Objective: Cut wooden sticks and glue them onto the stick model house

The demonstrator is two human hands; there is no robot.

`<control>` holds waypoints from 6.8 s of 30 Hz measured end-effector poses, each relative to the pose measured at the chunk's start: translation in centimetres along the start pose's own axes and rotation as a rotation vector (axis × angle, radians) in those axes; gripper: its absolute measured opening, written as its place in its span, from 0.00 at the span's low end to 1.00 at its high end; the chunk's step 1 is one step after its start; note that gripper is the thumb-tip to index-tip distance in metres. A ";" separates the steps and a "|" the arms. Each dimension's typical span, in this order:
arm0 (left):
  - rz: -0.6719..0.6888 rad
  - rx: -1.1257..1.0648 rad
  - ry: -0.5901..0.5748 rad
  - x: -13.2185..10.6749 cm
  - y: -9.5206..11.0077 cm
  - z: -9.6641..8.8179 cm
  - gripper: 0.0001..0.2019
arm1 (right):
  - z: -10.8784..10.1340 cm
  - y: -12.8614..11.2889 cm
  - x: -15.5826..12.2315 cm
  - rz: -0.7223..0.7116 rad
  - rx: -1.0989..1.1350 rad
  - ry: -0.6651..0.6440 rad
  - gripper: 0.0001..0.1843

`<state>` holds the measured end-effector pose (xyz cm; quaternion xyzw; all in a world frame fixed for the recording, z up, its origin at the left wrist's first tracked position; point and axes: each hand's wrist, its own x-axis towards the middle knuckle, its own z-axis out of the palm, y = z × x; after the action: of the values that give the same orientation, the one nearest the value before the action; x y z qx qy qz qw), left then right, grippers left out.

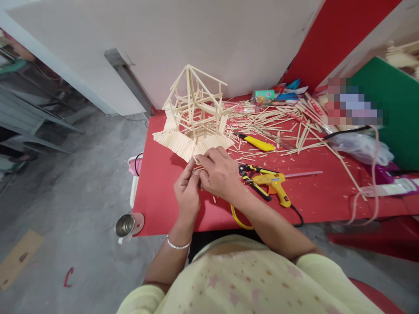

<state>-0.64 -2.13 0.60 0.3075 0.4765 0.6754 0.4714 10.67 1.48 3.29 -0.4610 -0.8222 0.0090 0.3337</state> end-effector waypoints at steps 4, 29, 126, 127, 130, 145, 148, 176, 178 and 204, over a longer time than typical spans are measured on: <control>-0.016 -0.013 0.009 0.0 0.1 0.0 0.22 | -0.3 -0.1 0.2 0.000 -0.026 -0.022 0.15; -0.015 -0.016 0.007 0.1 0.0 -0.1 0.21 | 0.4 0.2 0.5 0.032 0.092 0.001 0.19; 0.044 0.054 -0.054 0.7 -0.6 -1.0 0.18 | 0.8 1.6 4.4 0.442 0.662 -0.224 0.05; 0.043 0.052 -0.056 0.7 -0.5 -1.0 0.17 | 0.9 1.6 4.3 0.445 0.669 -0.225 0.05; 0.033 0.046 -0.059 0.6 -0.4 -1.0 0.18 | 1.2 1.7 4.2 0.454 0.693 -0.223 0.05; 0.041 0.048 -0.058 0.7 -0.6 -1.1 0.19 | 1.0 1.7 4.5 0.536 0.742 -0.258 0.05; 0.041 0.055 -0.058 0.7 -0.5 -1.0 0.19 | 1.0 1.8 4.5 0.527 0.733 -0.261 0.05; 0.028 0.063 -0.051 0.7 -0.4 -1.0 0.18 | 0.8 2.0 4.2 0.529 0.788 -0.276 0.06; 0.016 0.059 -0.039 0.7 -0.4 -1.0 0.18 | 0.2 1.9 4.2 0.544 0.799 -0.272 0.07; -0.021 0.173 -0.010 -1.6 -2.2 -2.2 0.13 | -0.2 2.1 -3.4 0.376 0.685 -0.322 0.12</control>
<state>-1.24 -4.22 -2.17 0.3455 0.5338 0.6252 0.4525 13.54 -0.02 0.94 -0.4582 -0.7149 0.4145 0.3275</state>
